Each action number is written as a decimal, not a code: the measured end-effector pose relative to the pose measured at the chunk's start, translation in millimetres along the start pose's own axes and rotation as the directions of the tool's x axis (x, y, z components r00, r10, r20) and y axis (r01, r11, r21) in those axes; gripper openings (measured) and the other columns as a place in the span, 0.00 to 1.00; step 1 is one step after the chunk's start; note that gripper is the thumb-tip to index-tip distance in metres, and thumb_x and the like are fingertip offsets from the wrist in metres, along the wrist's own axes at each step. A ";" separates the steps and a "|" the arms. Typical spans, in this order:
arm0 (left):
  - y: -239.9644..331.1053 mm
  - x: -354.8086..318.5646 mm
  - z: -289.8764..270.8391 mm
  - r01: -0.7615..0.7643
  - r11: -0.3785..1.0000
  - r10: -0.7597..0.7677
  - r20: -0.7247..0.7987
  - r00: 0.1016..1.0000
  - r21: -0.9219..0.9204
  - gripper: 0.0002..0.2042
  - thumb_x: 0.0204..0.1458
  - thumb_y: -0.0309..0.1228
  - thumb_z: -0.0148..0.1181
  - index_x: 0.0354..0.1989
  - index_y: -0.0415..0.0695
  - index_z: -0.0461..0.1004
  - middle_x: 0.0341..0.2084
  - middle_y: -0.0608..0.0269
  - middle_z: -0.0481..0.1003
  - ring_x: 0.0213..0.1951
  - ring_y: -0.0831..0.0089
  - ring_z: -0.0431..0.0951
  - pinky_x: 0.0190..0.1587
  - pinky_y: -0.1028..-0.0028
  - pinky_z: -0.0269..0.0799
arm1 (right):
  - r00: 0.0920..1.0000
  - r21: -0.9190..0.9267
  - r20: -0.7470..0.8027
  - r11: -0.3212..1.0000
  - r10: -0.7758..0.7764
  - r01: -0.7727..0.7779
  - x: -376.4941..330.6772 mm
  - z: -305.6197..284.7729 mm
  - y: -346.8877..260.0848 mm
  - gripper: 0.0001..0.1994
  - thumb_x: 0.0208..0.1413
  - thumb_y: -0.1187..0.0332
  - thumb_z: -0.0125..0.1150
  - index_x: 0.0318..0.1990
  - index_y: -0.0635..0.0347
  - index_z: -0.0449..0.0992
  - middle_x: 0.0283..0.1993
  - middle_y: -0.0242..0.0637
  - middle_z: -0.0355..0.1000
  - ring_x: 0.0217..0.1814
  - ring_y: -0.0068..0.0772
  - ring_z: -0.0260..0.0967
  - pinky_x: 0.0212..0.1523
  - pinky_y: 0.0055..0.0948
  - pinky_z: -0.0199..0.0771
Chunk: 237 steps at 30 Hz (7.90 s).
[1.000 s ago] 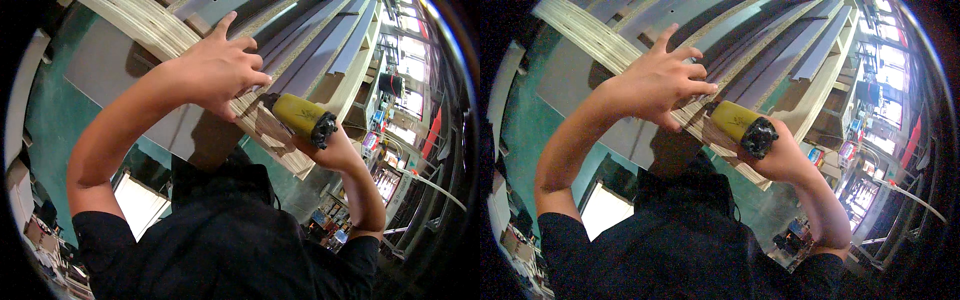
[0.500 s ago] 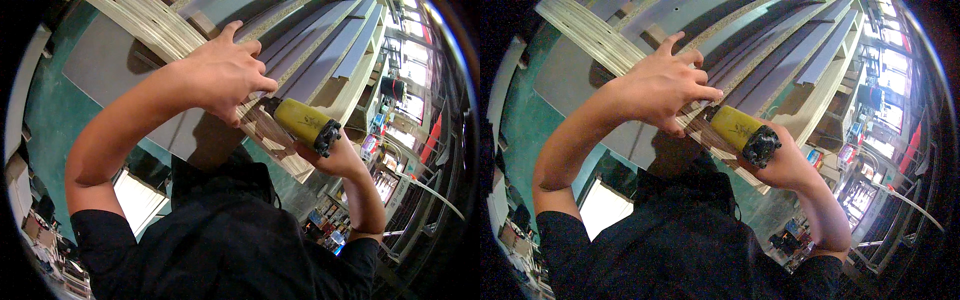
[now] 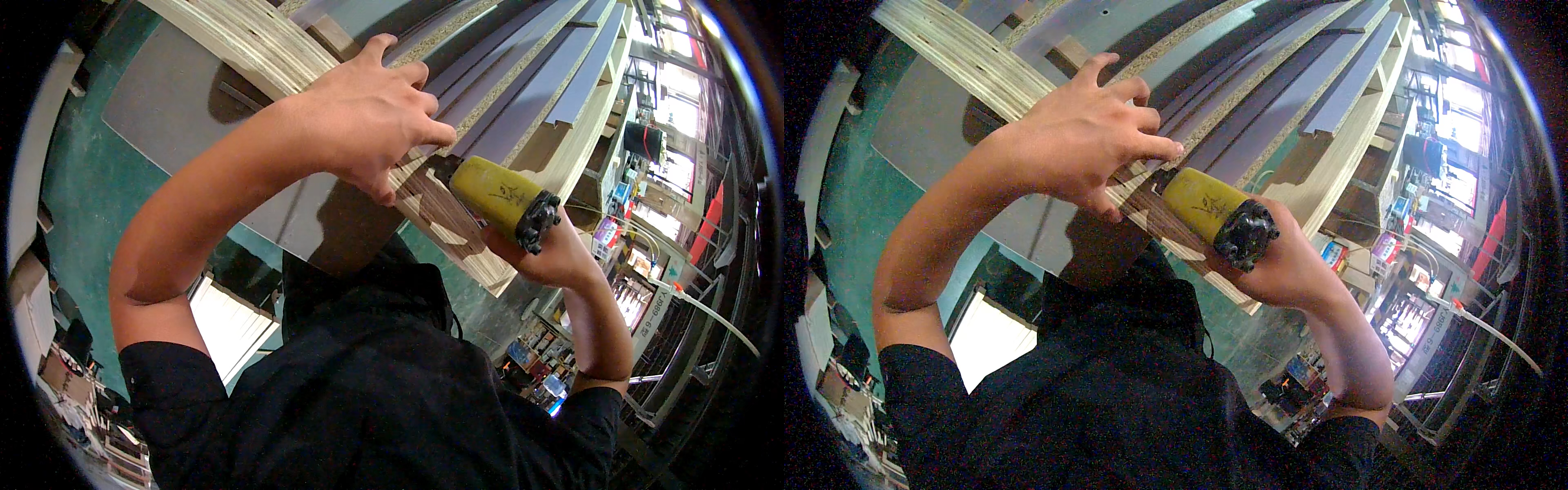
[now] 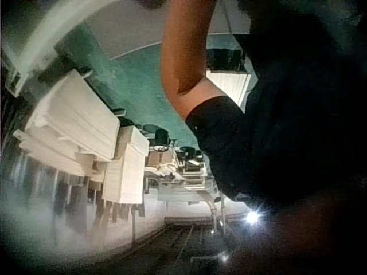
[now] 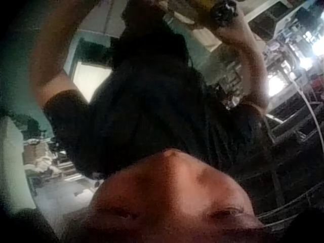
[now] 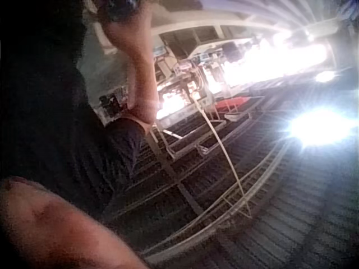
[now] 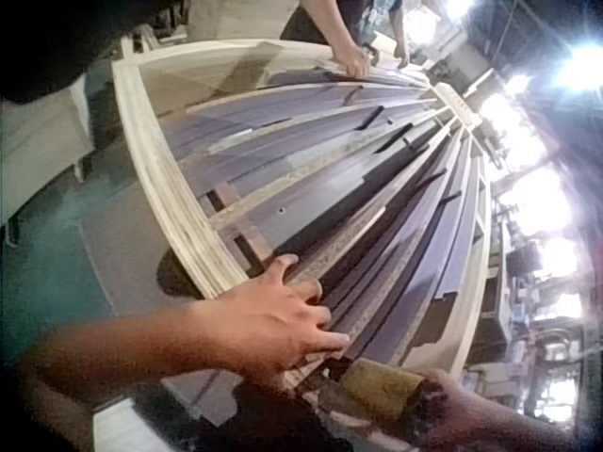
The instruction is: The person uses a pneumatic nail gun to attach wooden slats to a large, curved wooden frame structure. They repeatedly position the slats and drive nails into the joints to secure them. The person also handles the tool's air hose and moves around the workshop to access different sections of the frame.
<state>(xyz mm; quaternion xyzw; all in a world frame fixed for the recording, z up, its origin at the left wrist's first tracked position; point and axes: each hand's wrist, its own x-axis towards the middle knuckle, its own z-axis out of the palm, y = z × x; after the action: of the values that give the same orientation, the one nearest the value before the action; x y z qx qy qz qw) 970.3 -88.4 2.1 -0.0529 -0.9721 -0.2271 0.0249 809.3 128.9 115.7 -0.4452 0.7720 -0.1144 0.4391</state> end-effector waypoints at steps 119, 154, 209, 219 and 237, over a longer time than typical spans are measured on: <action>-181.2 -75.5 -107.0 0.001 0.999 0.009 0.226 0.974 -0.044 0.49 0.28 0.52 0.80 0.68 0.73 0.66 0.46 0.67 0.79 0.55 0.60 0.75 0.64 0.50 0.57 | 0.997 0.114 -0.071 0.993 0.008 0.000 143.5 16.3 -177.7 0.14 0.50 0.72 0.68 0.43 0.67 0.76 0.35 0.40 0.78 0.38 0.26 0.72 0.42 0.31 0.75; -140.5 -129.4 -72.9 -0.084 0.982 -0.003 -0.460 0.888 -0.171 0.18 0.44 0.30 0.70 0.46 0.44 0.78 0.51 0.57 0.75 0.57 0.55 0.74 0.63 0.52 0.66 | 0.998 0.094 -0.032 0.994 0.052 -0.049 114.3 6.1 -163.7 0.16 0.51 0.72 0.69 0.48 0.65 0.76 0.40 0.40 0.79 0.44 0.29 0.74 0.48 0.31 0.75; -293.6 -97.7 -155.3 -0.156 0.910 0.276 0.281 0.919 -0.385 0.51 0.31 0.39 0.81 0.70 0.49 0.60 0.43 0.54 0.76 0.49 0.51 0.76 0.50 0.56 0.73 | 1.000 0.086 -0.004 0.996 0.013 -0.013 229.0 4.1 -270.6 0.17 0.47 0.72 0.71 0.44 0.66 0.75 0.38 0.44 0.75 0.40 0.41 0.73 0.45 0.34 0.73; -290.5 -98.4 -158.7 -0.162 0.930 0.268 0.310 0.912 -0.329 0.48 0.33 0.41 0.80 0.68 0.52 0.63 0.44 0.55 0.77 0.50 0.51 0.77 0.50 0.56 0.74 | 1.000 0.108 -0.003 0.994 -0.017 0.017 231.4 5.9 -270.9 0.18 0.45 0.74 0.66 0.47 0.66 0.77 0.41 0.53 0.77 0.47 0.55 0.76 0.48 0.39 0.74; -290.3 -97.0 -161.3 -0.097 0.953 0.207 0.388 0.898 -0.285 0.49 0.32 0.46 0.80 0.70 0.65 0.65 0.45 0.59 0.78 0.49 0.53 0.79 0.45 0.57 0.77 | 0.999 0.078 0.000 0.996 0.043 -0.043 232.1 13.8 -275.2 0.17 0.44 0.74 0.66 0.45 0.64 0.76 0.39 0.50 0.76 0.45 0.55 0.76 0.47 0.40 0.74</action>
<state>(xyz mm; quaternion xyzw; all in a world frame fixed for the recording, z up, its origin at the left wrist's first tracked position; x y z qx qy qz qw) 1037.4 -427.7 12.2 -0.1789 -0.9099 -0.3331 -0.1705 931.0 -210.0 130.0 -0.4110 0.7767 -0.1352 0.4577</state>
